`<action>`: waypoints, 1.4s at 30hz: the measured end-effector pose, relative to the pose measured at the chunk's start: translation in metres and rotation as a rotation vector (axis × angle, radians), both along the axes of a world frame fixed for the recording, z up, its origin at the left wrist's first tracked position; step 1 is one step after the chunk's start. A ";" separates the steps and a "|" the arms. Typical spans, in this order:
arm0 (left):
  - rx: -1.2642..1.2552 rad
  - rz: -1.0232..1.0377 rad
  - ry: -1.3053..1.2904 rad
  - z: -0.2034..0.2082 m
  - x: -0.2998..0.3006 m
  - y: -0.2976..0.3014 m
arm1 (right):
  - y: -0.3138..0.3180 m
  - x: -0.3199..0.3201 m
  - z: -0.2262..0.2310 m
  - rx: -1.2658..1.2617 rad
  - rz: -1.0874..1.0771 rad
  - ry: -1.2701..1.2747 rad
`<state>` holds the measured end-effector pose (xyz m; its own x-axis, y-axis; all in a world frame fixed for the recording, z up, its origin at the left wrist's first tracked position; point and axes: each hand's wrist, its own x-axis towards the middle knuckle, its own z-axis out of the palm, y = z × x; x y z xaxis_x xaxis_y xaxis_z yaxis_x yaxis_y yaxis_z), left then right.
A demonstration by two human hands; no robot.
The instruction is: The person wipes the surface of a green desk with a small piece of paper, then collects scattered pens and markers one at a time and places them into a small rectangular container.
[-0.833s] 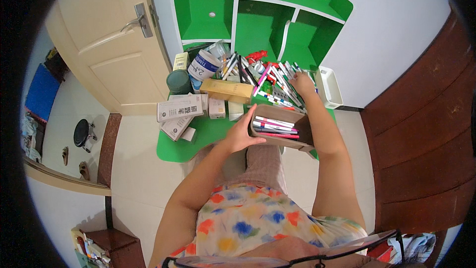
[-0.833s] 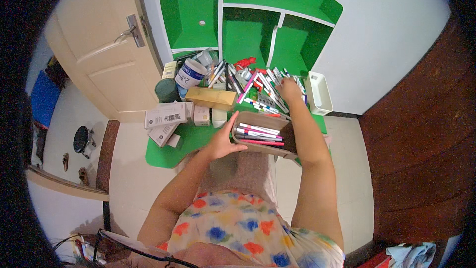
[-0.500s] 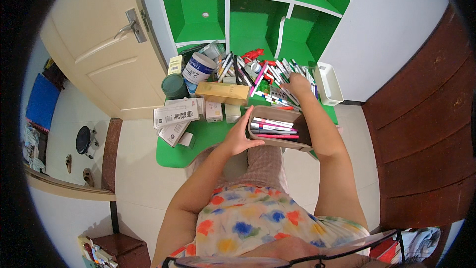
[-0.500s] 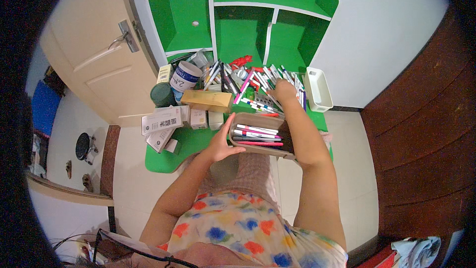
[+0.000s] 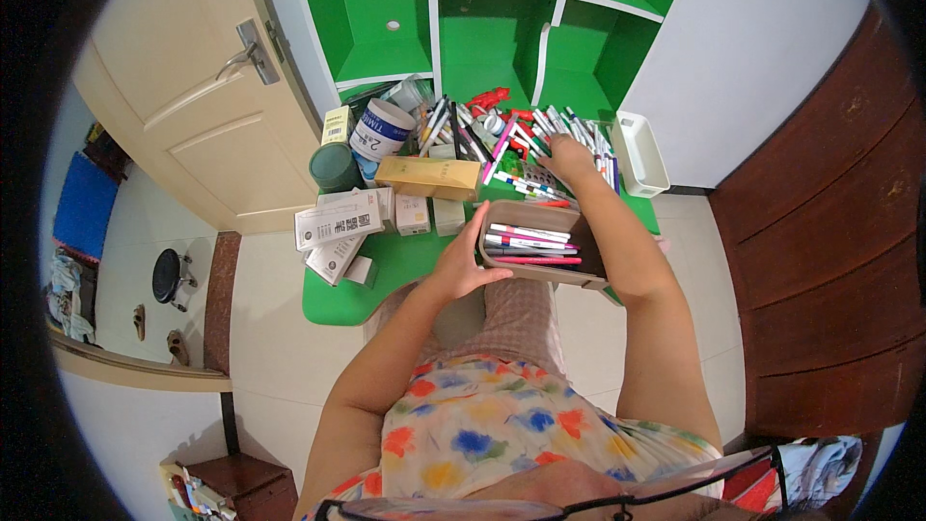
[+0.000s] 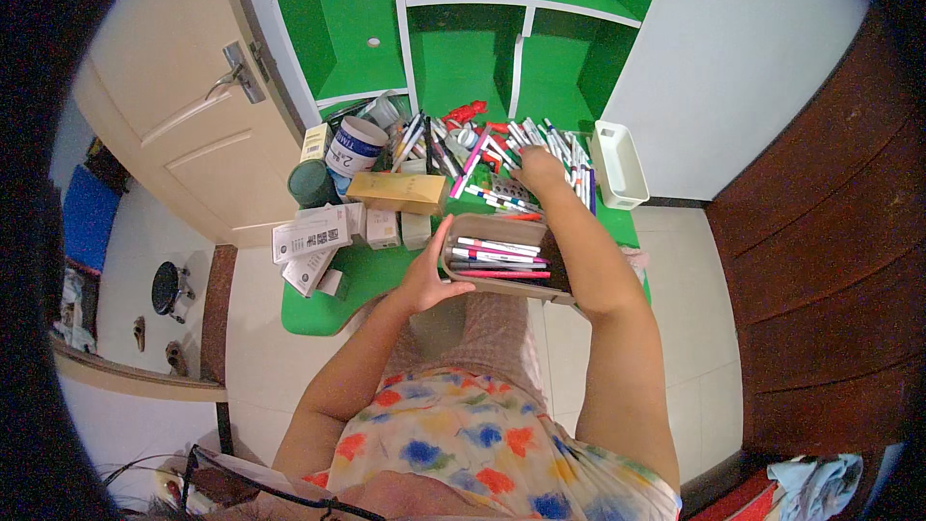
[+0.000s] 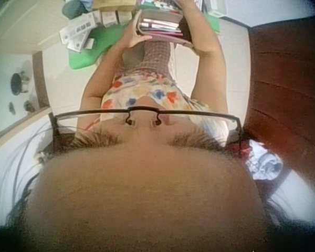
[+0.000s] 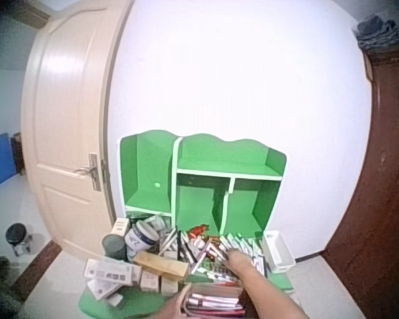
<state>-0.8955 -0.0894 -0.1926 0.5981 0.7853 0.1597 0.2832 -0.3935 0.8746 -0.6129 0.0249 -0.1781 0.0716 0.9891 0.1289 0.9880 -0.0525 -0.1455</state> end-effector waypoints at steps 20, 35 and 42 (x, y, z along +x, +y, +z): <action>0.024 0.014 -0.003 0.000 0.000 -0.003 | 0.007 -0.002 -0.006 -0.090 0.025 -0.054; 0.048 -0.033 -0.057 0.002 -0.005 -0.002 | -0.007 0.004 0.041 0.304 0.057 0.046; 0.068 -0.038 -0.141 -0.011 0.000 0.003 | -0.042 -0.017 0.125 0.274 0.170 0.318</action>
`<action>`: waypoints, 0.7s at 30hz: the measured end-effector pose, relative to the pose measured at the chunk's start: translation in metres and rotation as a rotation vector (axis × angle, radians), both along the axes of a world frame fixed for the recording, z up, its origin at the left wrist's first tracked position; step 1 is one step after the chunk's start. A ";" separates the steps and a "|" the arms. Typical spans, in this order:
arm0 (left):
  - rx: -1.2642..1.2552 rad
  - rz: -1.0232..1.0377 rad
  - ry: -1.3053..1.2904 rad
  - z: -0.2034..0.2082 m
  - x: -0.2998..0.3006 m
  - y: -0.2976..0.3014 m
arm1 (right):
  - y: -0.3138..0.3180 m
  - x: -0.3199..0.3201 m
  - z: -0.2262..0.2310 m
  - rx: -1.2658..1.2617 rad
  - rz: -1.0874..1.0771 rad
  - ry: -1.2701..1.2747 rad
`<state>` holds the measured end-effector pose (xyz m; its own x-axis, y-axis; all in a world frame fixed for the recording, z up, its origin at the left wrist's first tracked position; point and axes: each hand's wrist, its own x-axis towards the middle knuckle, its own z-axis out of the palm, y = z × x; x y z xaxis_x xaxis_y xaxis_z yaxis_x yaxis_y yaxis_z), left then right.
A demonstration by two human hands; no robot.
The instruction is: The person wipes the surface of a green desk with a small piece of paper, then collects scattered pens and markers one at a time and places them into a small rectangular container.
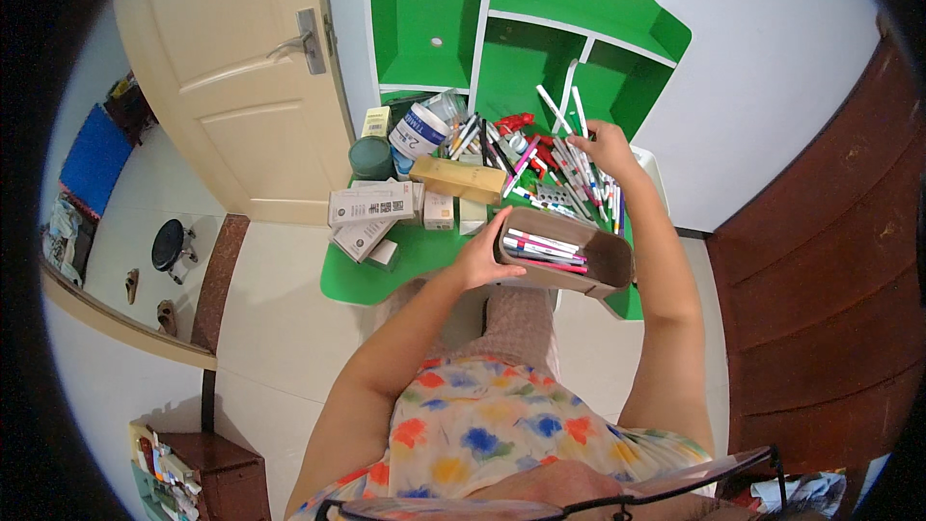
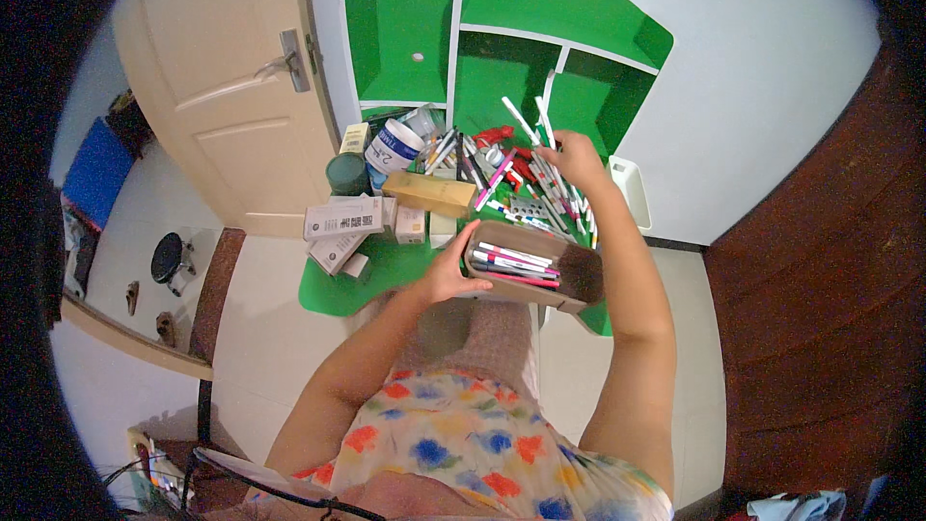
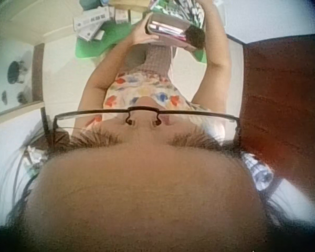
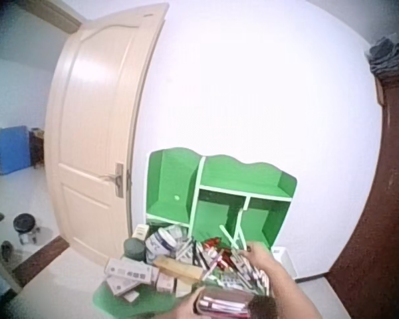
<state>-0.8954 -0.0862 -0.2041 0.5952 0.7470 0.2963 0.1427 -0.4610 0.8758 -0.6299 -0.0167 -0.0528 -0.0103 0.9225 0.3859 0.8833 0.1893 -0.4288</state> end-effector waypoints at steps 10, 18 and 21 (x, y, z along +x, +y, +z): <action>0.027 0.034 0.032 0.001 -0.004 -0.002 | -0.100 -0.043 0.039 -0.633 0.323 -0.583; -0.059 -0.003 0.040 0.008 -0.002 -0.002 | -0.098 -0.054 -0.024 -0.749 0.316 -0.676; -0.063 -0.008 0.048 0.010 -0.003 -0.002 | -0.093 -0.066 -0.035 -0.755 0.313 -0.637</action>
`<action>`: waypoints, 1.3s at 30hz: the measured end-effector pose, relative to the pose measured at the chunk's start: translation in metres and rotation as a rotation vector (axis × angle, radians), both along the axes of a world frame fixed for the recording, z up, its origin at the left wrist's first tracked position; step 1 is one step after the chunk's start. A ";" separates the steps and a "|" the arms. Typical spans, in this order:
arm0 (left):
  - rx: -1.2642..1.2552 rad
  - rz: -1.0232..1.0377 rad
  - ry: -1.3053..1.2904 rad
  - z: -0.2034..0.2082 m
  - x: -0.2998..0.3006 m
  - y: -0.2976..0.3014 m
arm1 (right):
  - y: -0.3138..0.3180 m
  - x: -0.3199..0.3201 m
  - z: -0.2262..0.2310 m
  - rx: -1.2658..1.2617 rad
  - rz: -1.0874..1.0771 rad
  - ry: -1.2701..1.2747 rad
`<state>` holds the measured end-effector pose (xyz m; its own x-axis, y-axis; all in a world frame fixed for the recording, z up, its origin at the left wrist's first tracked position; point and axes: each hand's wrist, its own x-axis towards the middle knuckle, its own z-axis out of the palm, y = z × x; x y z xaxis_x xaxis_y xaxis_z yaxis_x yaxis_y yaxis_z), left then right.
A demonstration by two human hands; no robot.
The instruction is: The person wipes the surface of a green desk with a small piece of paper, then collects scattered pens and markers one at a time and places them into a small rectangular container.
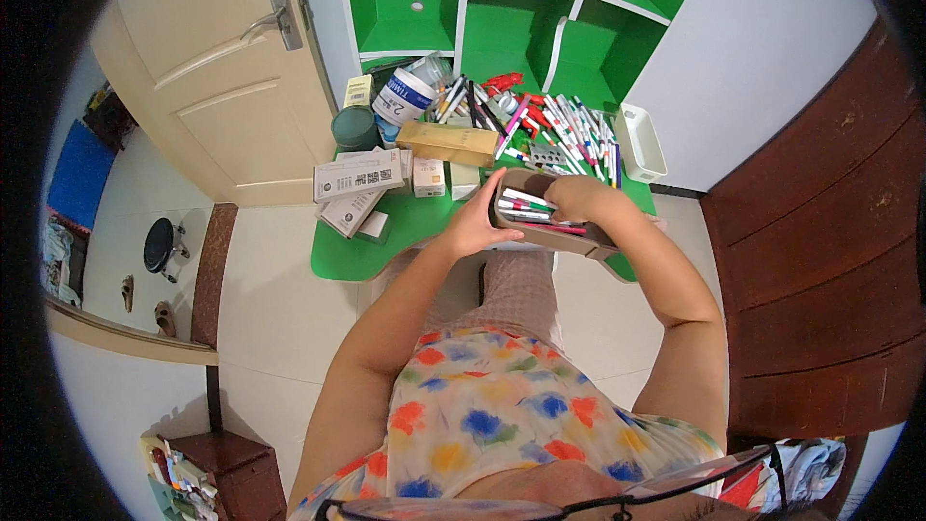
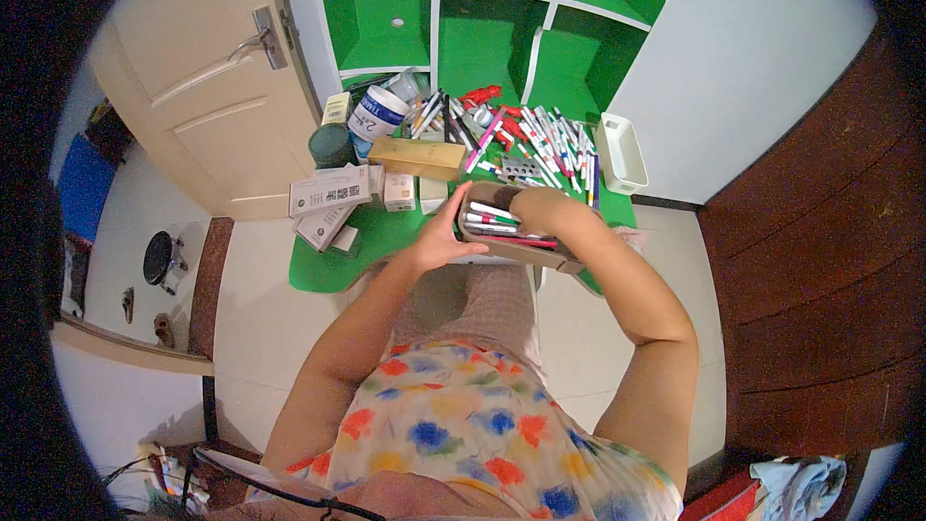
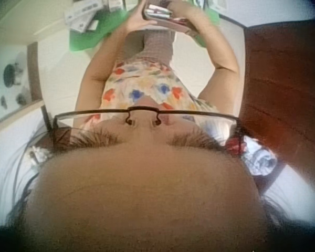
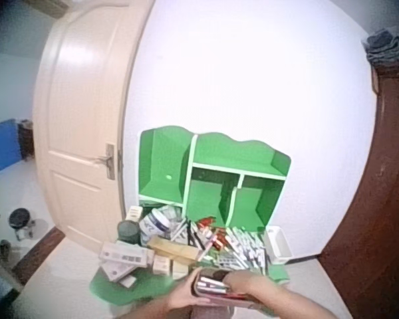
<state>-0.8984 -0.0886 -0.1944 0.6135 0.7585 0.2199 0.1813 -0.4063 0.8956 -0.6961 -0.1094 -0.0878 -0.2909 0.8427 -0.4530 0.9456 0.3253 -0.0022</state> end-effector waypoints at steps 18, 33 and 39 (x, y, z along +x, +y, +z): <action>0.041 0.017 -0.011 -0.008 0.003 0.003 | -0.023 0.021 -0.027 0.329 -0.022 0.223; -0.015 0.002 0.019 -0.005 0.003 0.003 | -0.038 0.066 -0.048 0.058 -0.329 0.286; 0.027 0.014 -0.022 -0.012 0.002 0.003 | -0.040 0.060 -0.028 0.252 -0.247 0.283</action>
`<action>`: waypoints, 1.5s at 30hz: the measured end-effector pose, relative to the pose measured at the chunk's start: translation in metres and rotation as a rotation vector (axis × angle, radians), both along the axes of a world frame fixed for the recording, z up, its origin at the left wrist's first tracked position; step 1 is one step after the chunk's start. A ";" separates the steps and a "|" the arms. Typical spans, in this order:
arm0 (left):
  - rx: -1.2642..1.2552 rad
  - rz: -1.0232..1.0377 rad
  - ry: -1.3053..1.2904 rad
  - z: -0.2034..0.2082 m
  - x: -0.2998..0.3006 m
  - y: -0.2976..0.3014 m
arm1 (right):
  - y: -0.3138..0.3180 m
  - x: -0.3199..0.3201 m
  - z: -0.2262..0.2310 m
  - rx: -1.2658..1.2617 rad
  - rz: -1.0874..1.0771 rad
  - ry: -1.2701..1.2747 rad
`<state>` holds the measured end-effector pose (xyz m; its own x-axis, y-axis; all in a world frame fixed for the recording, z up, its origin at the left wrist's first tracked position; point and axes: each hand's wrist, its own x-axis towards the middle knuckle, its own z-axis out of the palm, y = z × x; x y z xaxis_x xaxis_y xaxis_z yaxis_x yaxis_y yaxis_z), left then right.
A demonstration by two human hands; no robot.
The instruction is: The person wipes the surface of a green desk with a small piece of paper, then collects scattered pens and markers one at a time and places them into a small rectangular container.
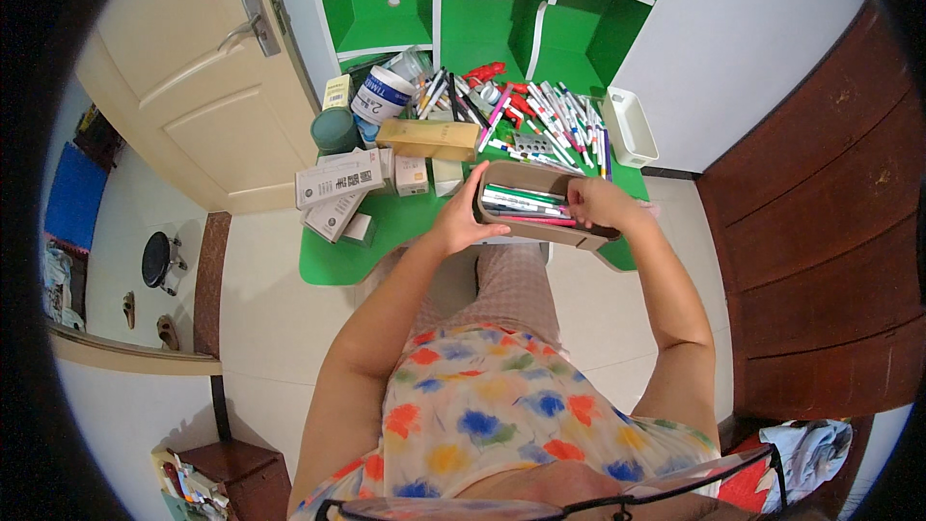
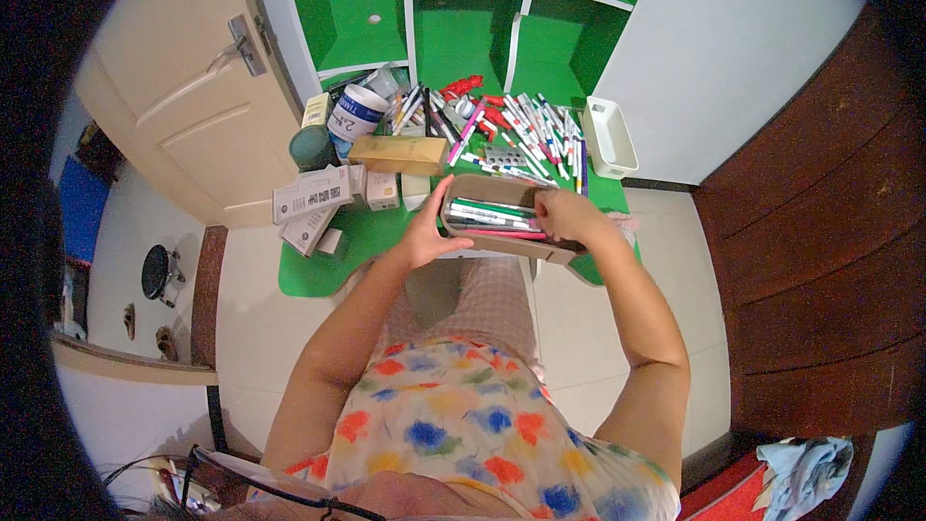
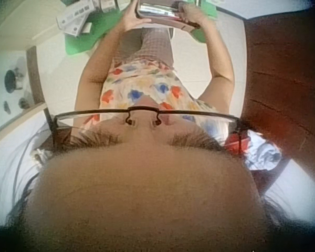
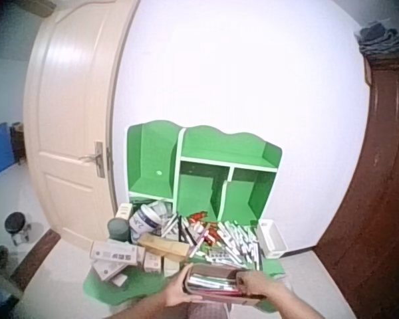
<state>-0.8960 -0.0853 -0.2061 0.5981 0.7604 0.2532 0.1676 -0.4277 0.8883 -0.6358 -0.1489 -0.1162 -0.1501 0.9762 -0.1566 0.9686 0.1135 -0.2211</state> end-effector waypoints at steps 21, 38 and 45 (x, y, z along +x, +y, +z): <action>-0.010 -0.024 0.026 0.017 -0.003 -0.004 | 0.202 -0.069 -0.024 0.075 -0.426 -0.025; 0.000 -0.033 0.034 0.014 -0.004 -0.001 | 0.217 -0.082 -0.038 0.001 -0.612 0.071; 0.042 -0.020 0.014 0.008 -0.001 0.000 | 0.215 -0.065 -0.038 0.180 -0.586 0.225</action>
<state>-0.8973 -0.0850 -0.1986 0.6166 0.7375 0.2757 0.1714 -0.4675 0.8672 -0.7011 0.0665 -0.1541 0.4048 0.9143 -0.0102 0.8136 -0.3653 -0.4523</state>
